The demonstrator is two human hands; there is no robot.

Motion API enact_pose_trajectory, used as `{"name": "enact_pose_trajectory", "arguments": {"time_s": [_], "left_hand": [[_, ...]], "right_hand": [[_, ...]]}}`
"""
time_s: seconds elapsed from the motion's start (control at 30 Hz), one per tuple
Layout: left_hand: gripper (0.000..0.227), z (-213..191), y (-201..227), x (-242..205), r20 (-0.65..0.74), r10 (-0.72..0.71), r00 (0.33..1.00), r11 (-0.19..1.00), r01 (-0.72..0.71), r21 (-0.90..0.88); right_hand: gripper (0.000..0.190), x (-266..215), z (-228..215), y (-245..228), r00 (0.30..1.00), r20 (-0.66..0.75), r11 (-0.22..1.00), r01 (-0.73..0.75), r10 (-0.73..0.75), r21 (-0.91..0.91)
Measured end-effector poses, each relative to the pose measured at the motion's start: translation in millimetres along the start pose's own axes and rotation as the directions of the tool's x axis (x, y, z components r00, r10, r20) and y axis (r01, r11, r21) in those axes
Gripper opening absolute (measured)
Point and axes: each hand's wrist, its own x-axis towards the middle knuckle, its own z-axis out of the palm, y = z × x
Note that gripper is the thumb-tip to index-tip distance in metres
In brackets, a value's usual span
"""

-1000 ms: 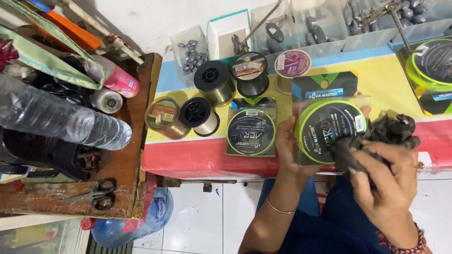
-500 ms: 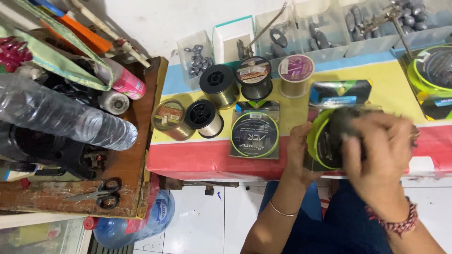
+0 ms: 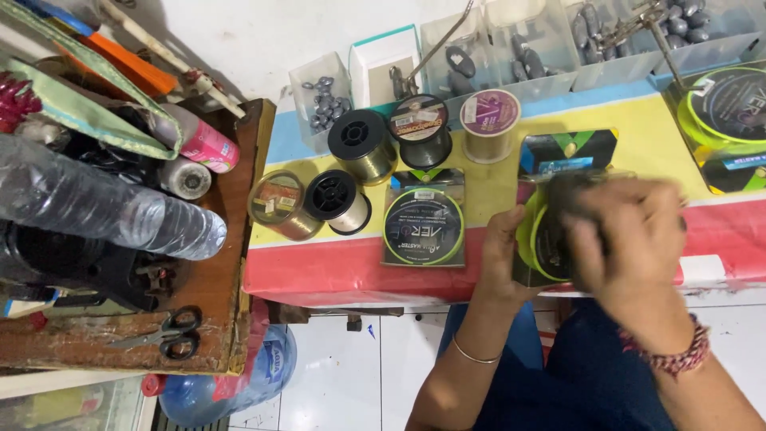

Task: Cleaning and arranging fishing line spools on a table using a cloth

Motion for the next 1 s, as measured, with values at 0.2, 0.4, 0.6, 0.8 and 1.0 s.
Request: {"name": "enact_pose_trajectory", "arguments": {"time_s": [0.2,0.4,0.6,0.8,1.0], "left_hand": [[0.031,3.1,3.1,-0.9,-0.110,0.057,0.992,0.998,-0.053,0.038],[0.042,30.7,6.4,0.1,-0.203,0.127,0.971,0.992,-0.123,0.030],[0.054,36.9,1.6,5.9,-0.084,0.196,0.977,0.873,-0.135,0.469],[0.040,42.2,0.4,9.3,-0.010,0.141,0.990,0.909,-0.125,0.398],[0.074,50.3,-5.1,13.5,-0.132,0.285,0.949,0.807,-0.164,0.567]], "right_hand": [[0.011,3.2,-10.8,19.1,0.995,-0.070,0.998,-0.067,0.066,-0.008],[0.012,-45.7,-27.4,27.9,0.953,-0.038,0.953,-0.298,0.300,0.051],[0.019,-51.8,-22.8,2.6,0.873,-0.223,0.890,-0.378,0.434,0.255],[0.018,-69.3,-30.3,29.0,0.788,-0.129,0.780,-0.545,0.602,0.308],[0.023,-58.6,-47.7,-4.1,0.901,-0.139,0.897,-0.373,0.411,0.239]]}}
